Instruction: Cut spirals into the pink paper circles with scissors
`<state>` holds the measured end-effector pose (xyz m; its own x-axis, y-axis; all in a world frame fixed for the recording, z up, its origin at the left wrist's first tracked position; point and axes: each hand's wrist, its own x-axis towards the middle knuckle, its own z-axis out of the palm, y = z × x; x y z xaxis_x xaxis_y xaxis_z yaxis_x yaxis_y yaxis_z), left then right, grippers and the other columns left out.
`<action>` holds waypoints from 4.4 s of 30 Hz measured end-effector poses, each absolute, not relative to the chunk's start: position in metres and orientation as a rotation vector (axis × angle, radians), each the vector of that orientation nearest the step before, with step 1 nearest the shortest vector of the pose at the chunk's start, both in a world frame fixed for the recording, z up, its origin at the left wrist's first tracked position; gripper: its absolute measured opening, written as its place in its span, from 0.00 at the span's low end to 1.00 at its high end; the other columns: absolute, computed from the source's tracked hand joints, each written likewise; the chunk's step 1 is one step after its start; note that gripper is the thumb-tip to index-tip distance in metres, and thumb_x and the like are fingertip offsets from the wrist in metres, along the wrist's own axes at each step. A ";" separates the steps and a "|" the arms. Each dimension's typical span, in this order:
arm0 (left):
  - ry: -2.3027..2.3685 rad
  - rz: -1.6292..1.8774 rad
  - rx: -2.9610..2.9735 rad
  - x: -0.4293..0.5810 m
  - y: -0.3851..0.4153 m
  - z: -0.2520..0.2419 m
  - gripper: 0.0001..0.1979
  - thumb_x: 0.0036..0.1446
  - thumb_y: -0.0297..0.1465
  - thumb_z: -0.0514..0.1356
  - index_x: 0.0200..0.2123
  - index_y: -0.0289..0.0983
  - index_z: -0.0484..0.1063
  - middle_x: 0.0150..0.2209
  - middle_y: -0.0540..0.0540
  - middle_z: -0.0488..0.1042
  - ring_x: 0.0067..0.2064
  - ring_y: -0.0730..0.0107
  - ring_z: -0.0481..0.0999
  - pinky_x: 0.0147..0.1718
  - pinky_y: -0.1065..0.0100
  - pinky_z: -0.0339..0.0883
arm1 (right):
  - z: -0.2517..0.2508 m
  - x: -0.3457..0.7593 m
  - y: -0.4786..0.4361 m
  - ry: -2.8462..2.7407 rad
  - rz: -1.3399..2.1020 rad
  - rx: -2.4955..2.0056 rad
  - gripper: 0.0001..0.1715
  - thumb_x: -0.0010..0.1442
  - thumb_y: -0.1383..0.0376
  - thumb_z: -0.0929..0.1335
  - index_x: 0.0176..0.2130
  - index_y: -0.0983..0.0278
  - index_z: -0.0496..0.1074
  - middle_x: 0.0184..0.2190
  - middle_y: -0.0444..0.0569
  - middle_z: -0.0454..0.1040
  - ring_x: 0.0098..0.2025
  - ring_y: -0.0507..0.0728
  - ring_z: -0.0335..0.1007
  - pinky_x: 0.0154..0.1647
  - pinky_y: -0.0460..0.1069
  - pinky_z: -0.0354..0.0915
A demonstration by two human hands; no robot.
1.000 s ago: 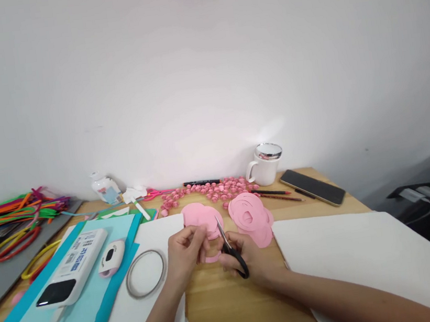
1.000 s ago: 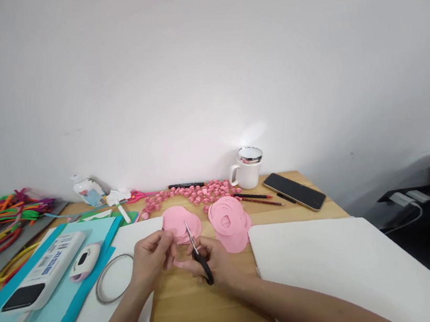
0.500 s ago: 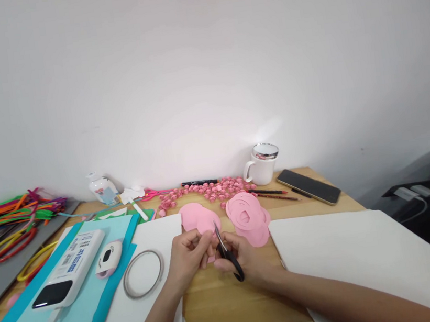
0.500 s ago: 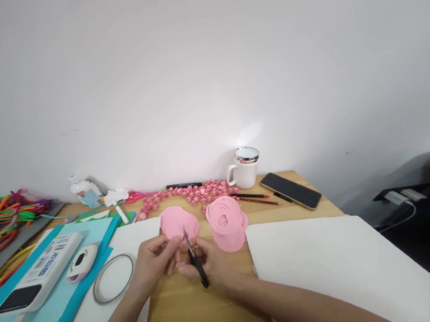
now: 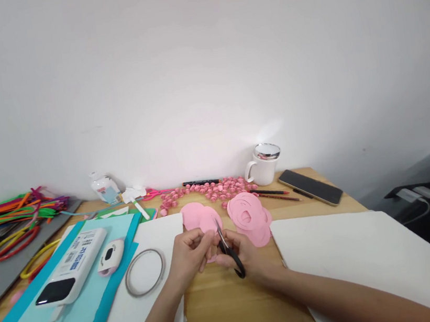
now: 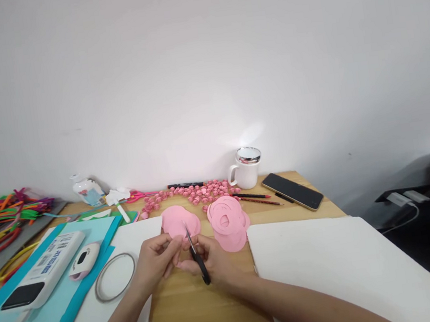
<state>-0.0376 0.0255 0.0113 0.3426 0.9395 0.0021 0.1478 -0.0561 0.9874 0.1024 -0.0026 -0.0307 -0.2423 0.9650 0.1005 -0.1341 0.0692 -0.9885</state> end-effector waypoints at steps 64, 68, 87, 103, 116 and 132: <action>1.065 0.977 1.519 -0.037 0.027 0.003 0.15 0.53 0.39 0.57 0.21 0.35 0.67 0.12 0.56 0.63 0.10 0.84 0.57 0.10 0.79 0.46 | -0.035 0.103 -0.007 -1.306 1.406 -0.991 0.16 0.47 0.59 0.71 0.30 0.64 0.62 0.16 0.38 0.65 0.16 0.47 0.57 0.18 0.43 0.54; 1.088 1.003 1.528 -0.037 0.027 0.003 0.17 0.53 0.39 0.57 0.18 0.34 0.66 0.13 0.56 0.62 0.11 0.84 0.56 0.11 0.79 0.46 | -0.034 0.102 -0.007 -1.312 1.440 -0.986 0.19 0.45 0.57 0.72 0.29 0.63 0.62 0.16 0.37 0.63 0.16 0.48 0.57 0.18 0.44 0.54; 1.083 1.034 1.453 -0.041 0.030 0.002 0.14 0.51 0.39 0.59 0.21 0.34 0.69 0.10 0.58 0.60 0.10 0.84 0.54 0.11 0.78 0.45 | -0.046 0.108 -0.002 -1.339 1.433 -0.972 0.18 0.46 0.59 0.73 0.30 0.64 0.63 0.16 0.37 0.63 0.17 0.46 0.56 0.18 0.42 0.52; 1.092 0.963 1.585 -0.040 0.026 0.012 0.19 0.52 0.41 0.57 0.15 0.36 0.64 0.11 0.56 0.60 0.12 0.82 0.55 0.12 0.77 0.48 | -0.038 0.106 -0.006 -1.365 1.458 -0.948 0.22 0.43 0.57 0.74 0.33 0.64 0.63 0.17 0.37 0.64 0.18 0.47 0.57 0.18 0.43 0.54; 0.959 1.029 1.388 -0.050 0.038 0.003 0.14 0.48 0.39 0.60 0.18 0.35 0.68 0.10 0.56 0.62 0.09 0.84 0.53 0.10 0.77 0.44 | -0.005 0.128 0.017 -1.233 1.116 -1.008 0.18 0.47 0.55 0.71 0.30 0.63 0.63 0.13 0.35 0.63 0.15 0.49 0.60 0.18 0.45 0.58; 1.178 1.848 0.931 -0.057 0.057 -0.002 0.13 0.49 0.37 0.59 0.21 0.35 0.67 0.10 0.59 0.56 0.12 0.82 0.55 0.12 0.77 0.47 | -0.018 0.091 0.042 -1.938 0.668 -1.591 0.18 0.44 0.69 0.71 0.37 0.64 0.67 0.29 0.46 0.73 0.30 0.54 0.67 0.26 0.44 0.53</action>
